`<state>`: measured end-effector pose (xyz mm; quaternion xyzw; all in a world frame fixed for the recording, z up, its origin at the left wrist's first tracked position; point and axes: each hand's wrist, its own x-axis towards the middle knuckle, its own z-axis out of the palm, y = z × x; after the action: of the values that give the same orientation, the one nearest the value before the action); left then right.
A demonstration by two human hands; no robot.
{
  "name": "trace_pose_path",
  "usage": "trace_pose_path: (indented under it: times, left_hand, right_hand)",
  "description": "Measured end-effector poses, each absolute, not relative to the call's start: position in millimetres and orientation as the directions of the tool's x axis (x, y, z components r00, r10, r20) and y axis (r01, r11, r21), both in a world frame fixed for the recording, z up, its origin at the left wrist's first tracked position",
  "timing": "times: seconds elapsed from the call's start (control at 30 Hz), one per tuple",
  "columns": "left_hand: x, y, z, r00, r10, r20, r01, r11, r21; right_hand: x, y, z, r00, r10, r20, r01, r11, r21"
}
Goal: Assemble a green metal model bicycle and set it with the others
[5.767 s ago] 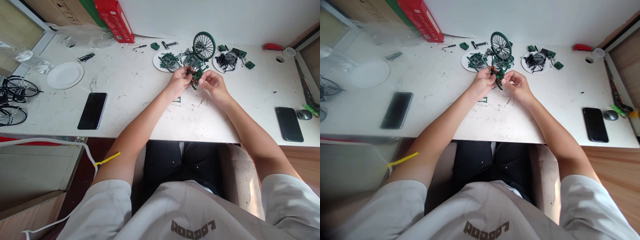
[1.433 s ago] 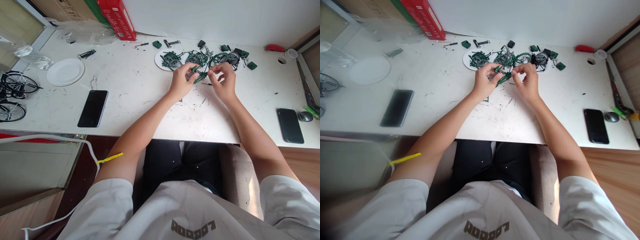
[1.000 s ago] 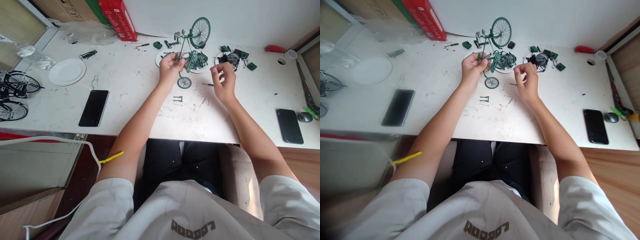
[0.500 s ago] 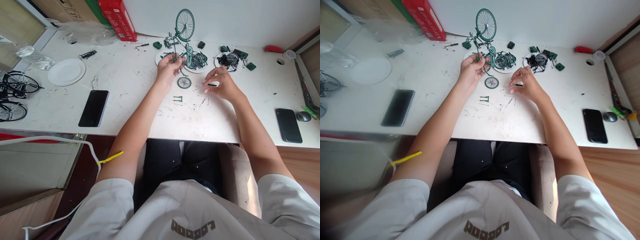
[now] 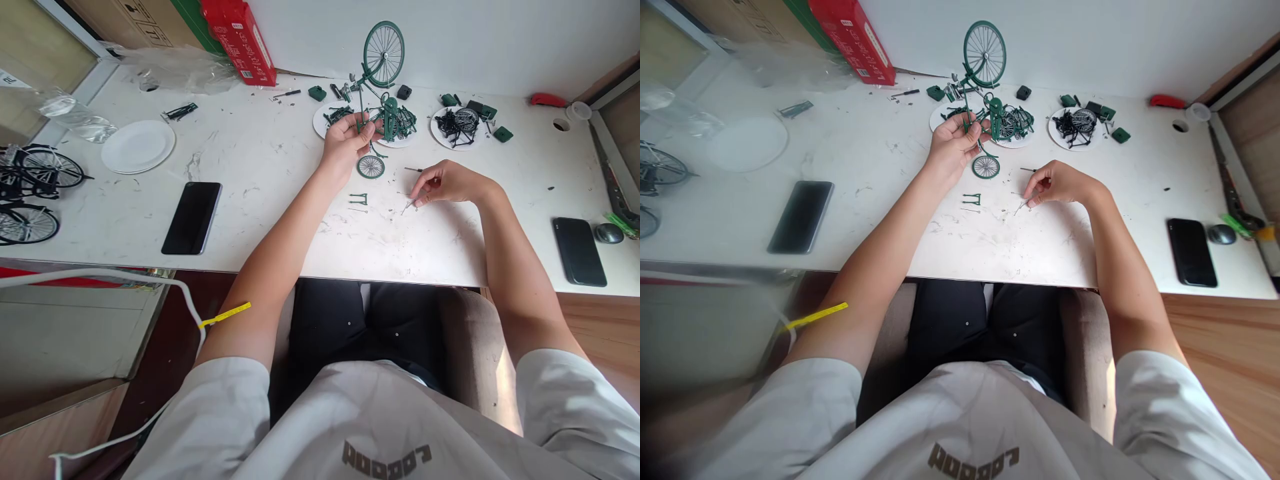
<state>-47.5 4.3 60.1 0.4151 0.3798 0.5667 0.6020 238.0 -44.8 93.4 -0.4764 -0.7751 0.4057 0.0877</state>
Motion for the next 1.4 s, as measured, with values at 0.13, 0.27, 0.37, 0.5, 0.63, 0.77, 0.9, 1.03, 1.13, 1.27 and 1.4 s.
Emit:
trace_pose_path:
  times: [0.13,0.27,0.37,0.5,0.63,0.77,0.9,1.03,1.13,1.27,1.4]
  left_hand:
    - [-47.0,6.2,56.6,0.08,0.997,0.008,-0.362,0.021,0.932]
    - [-45.9,7.6,53.5,0.077,0.997,0.004,-0.332,0.021,0.943]
    - [-45.8,8.7,51.4,0.078,0.997,0.015,-0.32,0.011,0.947]
    - [-47.4,10.7,48.8,0.086,0.996,0.022,-0.315,0.006,0.949]
    - [-48.7,14.2,45.1,0.087,0.996,0.035,-0.321,-0.006,0.947]
    - [-49.1,22.0,36.8,0.101,0.993,0.059,-0.339,-0.021,0.94]
    - [-50.9,32.1,24.5,0.148,0.988,0.047,-0.332,0.005,0.943]
    - [-52.6,40.2,12.8,0.179,0.98,0.082,-0.328,-0.019,0.944]
    - [-52.5,42.4,8.8,0.188,0.977,0.098,-0.336,-0.03,0.942]
    - [-50.4,40.4,9.1,0.213,0.974,0.083,-0.318,-0.011,0.948]
    - [-47.5,37.0,10.0,0.212,0.973,0.091,-0.331,-0.016,0.943]
  right_hand:
    - [237.8,-44.3,89.4,-0.522,0.821,-0.234,0.672,0.227,-0.705]
    - [238.3,-43.7,87.7,-0.525,0.818,-0.237,0.668,0.223,-0.71]
    - [237.1,-44.0,87.7,-0.517,0.82,-0.245,0.676,0.216,-0.705]
    - [233.4,-46.0,87.4,-0.52,0.829,-0.206,0.66,0.237,-0.713]
    - [227.9,-45.8,81.6,-0.458,0.889,-0.007,0.623,0.316,-0.716]
    - [222.1,-42.8,70.3,-0.442,0.881,0.169,0.613,0.434,-0.66]
    - [215.4,-44.0,62.9,-0.511,0.835,0.202,0.576,0.508,-0.641]
    - [209.2,-48.3,60.5,-0.575,0.797,0.184,0.552,0.544,-0.631]
    - [206.5,-48.9,55.8,-0.576,0.794,0.192,0.584,0.564,-0.584]
    - [202.8,-46.9,46.9,-0.558,0.792,0.248,0.62,0.597,-0.51]
    - [198.6,-45.7,44.2,-0.468,0.789,0.398,0.581,0.614,-0.535]
